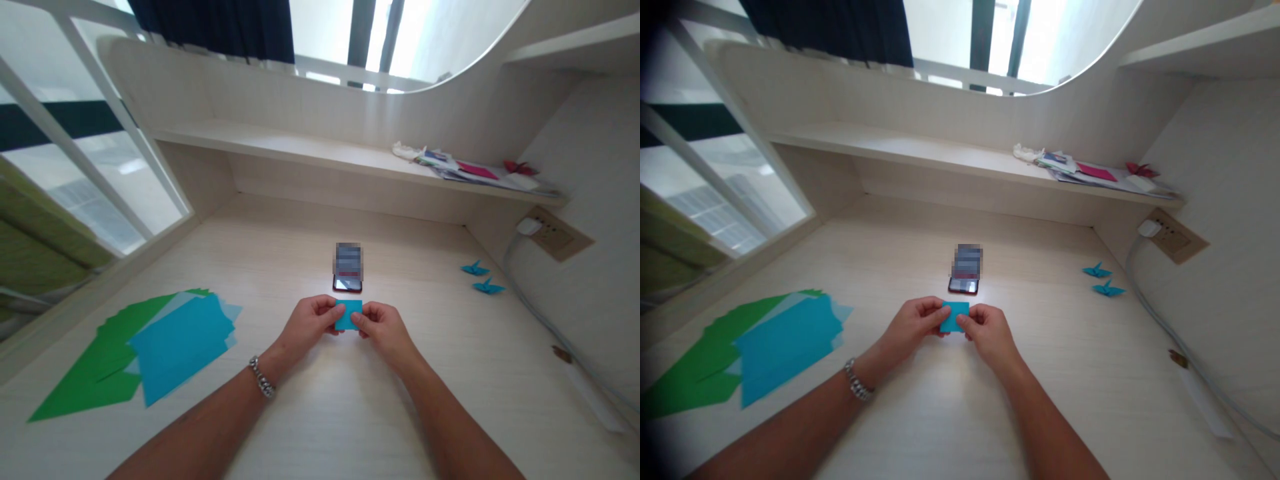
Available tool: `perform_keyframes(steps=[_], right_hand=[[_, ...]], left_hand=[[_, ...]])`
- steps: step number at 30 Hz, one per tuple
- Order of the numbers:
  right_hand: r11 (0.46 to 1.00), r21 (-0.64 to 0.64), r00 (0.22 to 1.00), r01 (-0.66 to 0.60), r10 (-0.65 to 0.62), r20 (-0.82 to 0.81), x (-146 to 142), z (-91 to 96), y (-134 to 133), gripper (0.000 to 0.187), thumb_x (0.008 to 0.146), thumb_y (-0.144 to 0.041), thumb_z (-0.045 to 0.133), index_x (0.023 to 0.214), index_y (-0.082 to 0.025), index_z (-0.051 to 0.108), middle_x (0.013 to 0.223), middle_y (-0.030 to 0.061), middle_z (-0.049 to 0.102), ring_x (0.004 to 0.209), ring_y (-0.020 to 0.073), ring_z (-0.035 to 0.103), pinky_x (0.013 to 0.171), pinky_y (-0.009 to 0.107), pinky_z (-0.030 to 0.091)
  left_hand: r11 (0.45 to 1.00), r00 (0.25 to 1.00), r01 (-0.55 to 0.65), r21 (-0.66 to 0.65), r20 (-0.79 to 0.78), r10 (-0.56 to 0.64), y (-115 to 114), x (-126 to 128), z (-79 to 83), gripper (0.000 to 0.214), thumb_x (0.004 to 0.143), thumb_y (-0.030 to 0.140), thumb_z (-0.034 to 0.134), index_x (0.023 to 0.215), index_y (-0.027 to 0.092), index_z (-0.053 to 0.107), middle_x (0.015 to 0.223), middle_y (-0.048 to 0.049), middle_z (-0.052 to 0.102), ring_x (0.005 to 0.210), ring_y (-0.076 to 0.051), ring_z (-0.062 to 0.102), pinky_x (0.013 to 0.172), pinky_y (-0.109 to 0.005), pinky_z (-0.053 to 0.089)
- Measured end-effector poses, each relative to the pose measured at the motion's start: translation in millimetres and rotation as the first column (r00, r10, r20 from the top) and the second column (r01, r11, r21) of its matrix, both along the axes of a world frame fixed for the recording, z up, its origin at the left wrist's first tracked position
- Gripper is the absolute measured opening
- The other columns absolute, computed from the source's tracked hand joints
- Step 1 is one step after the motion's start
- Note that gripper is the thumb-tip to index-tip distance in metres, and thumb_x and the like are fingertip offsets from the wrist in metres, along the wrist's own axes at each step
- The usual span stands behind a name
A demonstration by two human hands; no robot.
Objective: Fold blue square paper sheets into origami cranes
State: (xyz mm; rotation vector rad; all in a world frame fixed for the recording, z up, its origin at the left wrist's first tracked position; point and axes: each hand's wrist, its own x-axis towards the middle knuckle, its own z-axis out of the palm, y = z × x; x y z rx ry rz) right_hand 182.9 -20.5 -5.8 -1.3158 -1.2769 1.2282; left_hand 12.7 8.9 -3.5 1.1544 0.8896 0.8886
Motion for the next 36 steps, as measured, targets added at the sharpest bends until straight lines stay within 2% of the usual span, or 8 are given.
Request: perform_keyframes(steps=[3,6,11,17,22,28,36], right_hand=[[0.999,-0.045,0.998,-0.009,0.006,-0.060,-0.6,-0.4,0.8,0.030,0.070,-0.044,0.069,0.067,-0.015,0.061,0.053,-0.0019,0.054,0.049,0.0107,0.046,0.048,0.023,0.036],[0.996,-0.082,0.989,0.035,-0.046,-0.141,-2.6,-0.8,2.0,0.032,0.070,-0.047,0.067,0.069,-0.015,0.062,0.055,-0.0016,0.054,0.049,0.0104,0.047,0.048,0.023,0.037],[0.992,-0.096,0.982,0.084,-0.099,-0.159,-3.8,-1.4,2.1,0.029,0.068,-0.044,0.069,0.075,-0.015,0.065,0.066,0.0012,0.061,0.058,0.0126,0.053,0.051,0.024,0.042],[0.994,-0.022,0.989,0.108,-0.110,-0.104,-2.5,-2.6,1.1,0.025,0.065,-0.038,0.073,0.072,-0.015,0.067,0.061,0.0001,0.062,0.056,0.0126,0.053,0.052,0.025,0.044],[0.996,-0.007,0.992,0.087,-0.088,-0.096,-2.6,-1.1,0.9,0.024,0.067,-0.037,0.071,0.079,-0.017,0.070,0.071,0.0028,0.067,0.062,0.0159,0.058,0.056,0.028,0.047],[0.987,0.115,0.993,0.116,-0.119,0.017,-1.6,-2.5,1.0,0.018,0.070,-0.033,0.070,0.077,-0.017,0.072,0.073,0.0050,0.070,0.069,0.0193,0.061,0.066,0.031,0.048],[0.986,0.115,0.992,0.121,-0.123,0.005,-1.8,-0.4,-0.1,0.017,0.068,-0.033,0.072,0.076,-0.018,0.072,0.073,0.0050,0.071,0.068,0.0195,0.062,0.065,0.031,0.048]], left_hand=[[0.998,0.998,-0.058,0.002,-0.002,0.058,1.3,0.2,-1.3,0.028,0.071,0.038,0.070,0.076,0.011,0.066,0.069,-0.0057,0.065,0.062,-0.015,0.060,0.059,-0.027,0.050],[0.998,0.998,-0.059,0.004,0.006,0.059,1.4,0.4,-1.9,0.028,0.072,0.038,0.069,0.074,0.010,0.066,0.065,-0.0051,0.064,0.058,-0.014,0.058,0.057,-0.027,0.049],[0.998,0.999,-0.048,0.045,-0.012,0.049,1.6,-0.5,-2.4,0.027,0.072,0.037,0.070,0.075,0.010,0.066,0.065,-0.0043,0.064,0.059,-0.013,0.057,0.058,-0.026,0.048],[0.993,0.997,-0.031,0.110,-0.068,0.038,1.1,-1.5,-0.8,0.024,0.072,0.033,0.070,0.081,0.011,0.067,0.066,-0.0032,0.065,0.060,-0.013,0.057,0.056,-0.024,0.046],[0.983,0.992,-0.027,0.182,-0.119,0.049,-1.1,-1.5,2.3,0.019,0.073,0.030,0.069,0.078,0.012,0.068,0.065,-0.0026,0.065,0.059,-0.013,0.057,0.055,-0.023,0.044],[0.964,0.980,-0.054,0.260,-0.171,0.101,-3.2,-1.8,3.4,0.018,0.072,0.030,0.069,0.079,0.014,0.070,0.070,-0.0039,0.068,0.063,-0.015,0.059,0.058,-0.024,0.045],[0.944,0.965,-0.051,0.325,-0.228,0.130,-6.4,-2.1,3.5,0.019,0.073,0.032,0.068,0.080,0.015,0.072,0.076,-0.0057,0.071,0.068,-0.018,0.063,0.064,-0.027,0.048]])
